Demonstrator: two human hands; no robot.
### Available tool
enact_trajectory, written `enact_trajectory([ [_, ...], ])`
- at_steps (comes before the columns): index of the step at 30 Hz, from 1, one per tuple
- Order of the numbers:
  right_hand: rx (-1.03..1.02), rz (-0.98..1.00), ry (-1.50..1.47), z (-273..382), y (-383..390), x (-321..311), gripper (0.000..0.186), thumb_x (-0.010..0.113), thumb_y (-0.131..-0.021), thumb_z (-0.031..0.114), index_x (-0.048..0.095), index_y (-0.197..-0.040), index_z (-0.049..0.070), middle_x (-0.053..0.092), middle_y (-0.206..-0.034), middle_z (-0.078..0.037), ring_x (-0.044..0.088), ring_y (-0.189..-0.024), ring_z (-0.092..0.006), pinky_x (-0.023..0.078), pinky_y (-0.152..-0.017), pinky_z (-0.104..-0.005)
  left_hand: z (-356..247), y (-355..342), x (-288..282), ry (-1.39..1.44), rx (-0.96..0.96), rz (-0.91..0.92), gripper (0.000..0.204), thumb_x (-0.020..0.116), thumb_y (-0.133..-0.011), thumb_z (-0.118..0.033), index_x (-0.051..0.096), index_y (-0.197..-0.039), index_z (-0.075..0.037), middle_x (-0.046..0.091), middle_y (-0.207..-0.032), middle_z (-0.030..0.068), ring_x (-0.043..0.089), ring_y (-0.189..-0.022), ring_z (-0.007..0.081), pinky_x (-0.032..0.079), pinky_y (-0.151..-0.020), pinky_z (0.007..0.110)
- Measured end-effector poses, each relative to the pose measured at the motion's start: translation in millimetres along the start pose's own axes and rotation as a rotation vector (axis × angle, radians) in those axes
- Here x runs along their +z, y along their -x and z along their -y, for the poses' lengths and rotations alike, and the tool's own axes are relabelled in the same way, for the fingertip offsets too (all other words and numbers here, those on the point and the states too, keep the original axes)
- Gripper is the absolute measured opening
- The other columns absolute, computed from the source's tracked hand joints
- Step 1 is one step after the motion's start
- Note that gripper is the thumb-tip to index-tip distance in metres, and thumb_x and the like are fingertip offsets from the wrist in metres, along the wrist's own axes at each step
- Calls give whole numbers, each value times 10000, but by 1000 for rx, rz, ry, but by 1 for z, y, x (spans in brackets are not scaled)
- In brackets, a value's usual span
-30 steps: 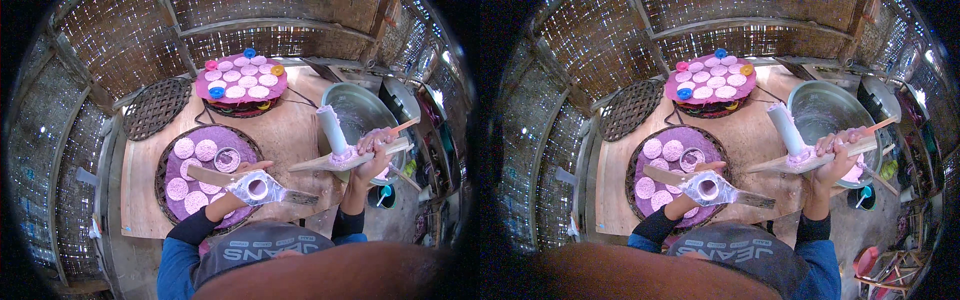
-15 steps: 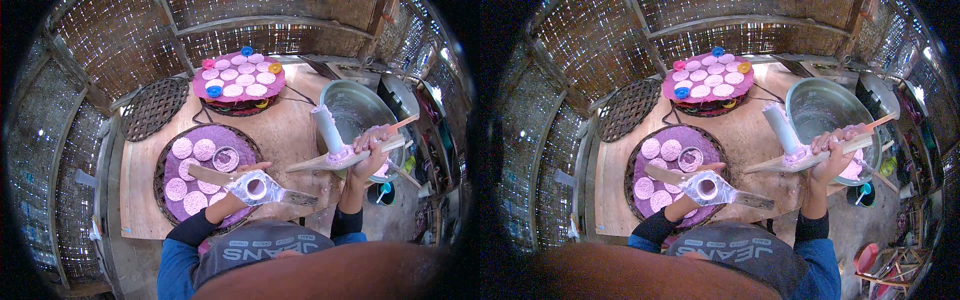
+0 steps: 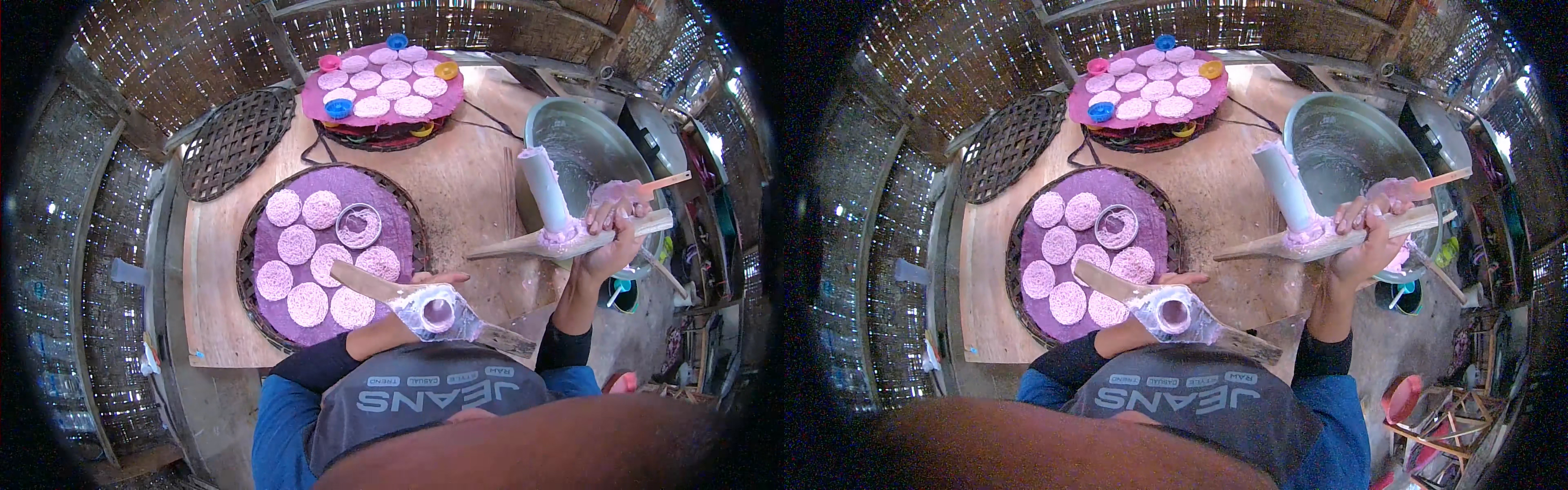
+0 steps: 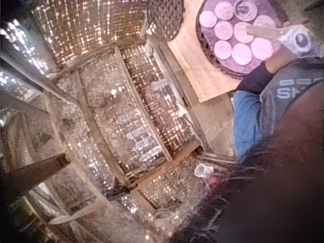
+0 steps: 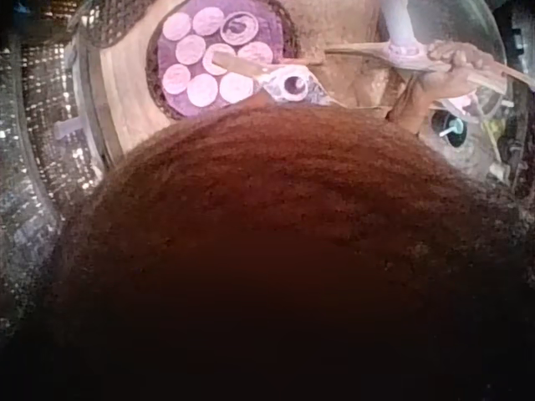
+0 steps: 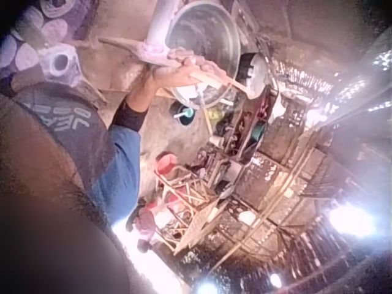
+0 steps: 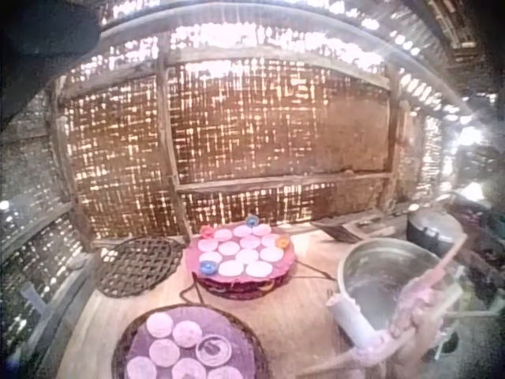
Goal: The person scoops pink batter from a metal bowl into a wooden mold, then presses the mold onto a purple mat to form round cakes. They repeat this process, arranging the finished cakes on the mat.
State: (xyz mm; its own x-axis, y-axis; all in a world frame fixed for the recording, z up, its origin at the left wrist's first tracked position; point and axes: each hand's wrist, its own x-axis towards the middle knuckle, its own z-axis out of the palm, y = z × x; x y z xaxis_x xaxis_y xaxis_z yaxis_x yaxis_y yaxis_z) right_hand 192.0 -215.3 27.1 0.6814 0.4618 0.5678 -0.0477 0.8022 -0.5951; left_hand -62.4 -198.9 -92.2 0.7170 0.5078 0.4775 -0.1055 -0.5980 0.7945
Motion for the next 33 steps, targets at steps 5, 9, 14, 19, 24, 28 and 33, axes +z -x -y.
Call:
enact_trajectory([
  [5, 7, -16, 0, -2, 0, 0, 315, 425, -733, -34, 352, -1007, 104, 400, -660, -32, 370, -415, -126, 381, -423, -277, 3, -2, 5, 221, -59, -54, 603, 673, -742, -145, 406, -1256, 21, 546, -846, -5, 516, -776, 72, 431, -733, 238],
  [9, 15, -6, 13, -2, -1, 1, 320, 417, -729, -45, 348, -1002, 107, 392, -645, -33, 360, -404, -124, 379, -415, -279, 5, 3, 10, 655, -314, -47, 599, 683, -735, -137, 416, -1248, 17, 547, -842, -3, 516, -774, 70, 436, -732, 231],
  [14, 29, -9, 39, -1, 0, 7, 300, 413, -733, -49, 343, -976, 112, 379, -627, -34, 353, -398, -122, 372, -398, -275, 3, 5, 10, 764, -445, -21, 575, 682, -734, -135, 431, -1228, 23, 551, -826, -4, 519, -744, 72, 442, -744, 236],
  [19, 31, -23, 44, -3, 2, 8, 301, 412, -737, -48, 344, -984, 111, 378, -630, -34, 354, -398, -121, 371, -398, -273, 3, -2, 10, 713, -387, 21, 572, 670, -744, -165, 430, -1232, 11, 557, -825, 5, 533, -742, 103, 451, -748, 278],
  [24, 51, -27, 67, -2, 2, 8, 314, 413, -745, -43, 349, -1014, 104, 378, -638, -32, 359, -404, -121, 370, -402, -275, 19, 7, 19, 527, -339, 43, 572, 651, -758, -212, 427, -1248, -18, 562, -869, 25, 530, -846, 130, 414, -790, 294],
  [28, 48, -38, 43, -3, 3, 7, 315, 419, -749, -38, 353, -1028, 94, 375, -640, -30, 361, -408, -119, 367, -399, -271, 2, -1, 9, -60, -82, 71, 526, 610, -781, -201, 434, -1249, -36, 559, -899, 26, 512, -905, 139, 367, -808, 297],
  [33, 41, -32, 35, -1, 4, 7, 297, 421, -752, -38, 361, -1016, 85, 377, -643, -30, 362, -408, -117, 371, -400, -270, 23, 10, 23, 178, -89, 76, 455, 590, -788, -220, 479, -1203, -69, 562, -1060, 51, 510, -941, 179, 340, -817, 340],
])
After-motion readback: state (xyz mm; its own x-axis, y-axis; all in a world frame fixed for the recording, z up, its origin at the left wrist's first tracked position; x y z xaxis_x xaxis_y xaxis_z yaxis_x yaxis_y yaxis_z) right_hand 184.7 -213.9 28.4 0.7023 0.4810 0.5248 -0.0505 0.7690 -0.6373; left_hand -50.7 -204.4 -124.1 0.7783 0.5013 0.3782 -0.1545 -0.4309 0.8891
